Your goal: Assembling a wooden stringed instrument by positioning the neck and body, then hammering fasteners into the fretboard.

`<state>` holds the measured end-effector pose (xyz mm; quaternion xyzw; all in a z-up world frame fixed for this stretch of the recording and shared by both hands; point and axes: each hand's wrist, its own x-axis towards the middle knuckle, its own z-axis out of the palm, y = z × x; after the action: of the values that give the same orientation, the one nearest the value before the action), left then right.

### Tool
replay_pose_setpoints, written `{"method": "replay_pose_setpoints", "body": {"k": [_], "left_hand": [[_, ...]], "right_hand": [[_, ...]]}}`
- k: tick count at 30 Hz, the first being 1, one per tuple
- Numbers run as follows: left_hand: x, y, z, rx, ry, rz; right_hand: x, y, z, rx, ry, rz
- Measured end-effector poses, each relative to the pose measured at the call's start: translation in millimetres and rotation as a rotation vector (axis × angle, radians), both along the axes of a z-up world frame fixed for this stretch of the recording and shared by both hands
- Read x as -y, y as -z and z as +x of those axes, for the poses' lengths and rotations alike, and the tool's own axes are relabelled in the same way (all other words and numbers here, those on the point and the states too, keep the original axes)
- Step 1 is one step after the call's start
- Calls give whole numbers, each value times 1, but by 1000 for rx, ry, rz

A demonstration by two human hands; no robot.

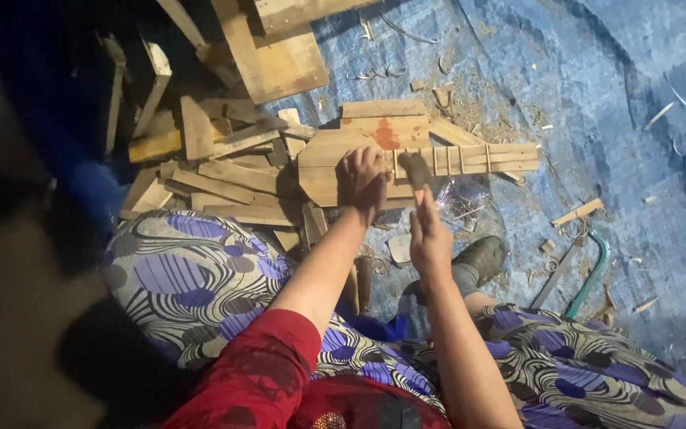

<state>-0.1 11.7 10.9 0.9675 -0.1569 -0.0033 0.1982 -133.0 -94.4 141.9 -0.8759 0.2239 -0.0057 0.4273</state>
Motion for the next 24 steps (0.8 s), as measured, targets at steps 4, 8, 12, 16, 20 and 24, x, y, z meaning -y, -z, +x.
{"method": "replay_pose_setpoints", "body": {"k": [4,8,12,16,20,24], "left_hand": [[12,2,3,263,-47,-101],[2,-26,-5,226,-60,-112],[7,-7,2,215,-53,-313],[10,-14,22,270,-72,-384],[39,-9,56,138,54,-376],[72,-12,65,-248,359,107]], "right_hand": [[21,-26,1,153,56,21],[43,-73,-16,257,126,189],[38,-165,-29,407,190,401],[33,-227,-60,466,373,486],[61,-228,-100,438,460,441],[110,-183,-138,553,307,907]]}}
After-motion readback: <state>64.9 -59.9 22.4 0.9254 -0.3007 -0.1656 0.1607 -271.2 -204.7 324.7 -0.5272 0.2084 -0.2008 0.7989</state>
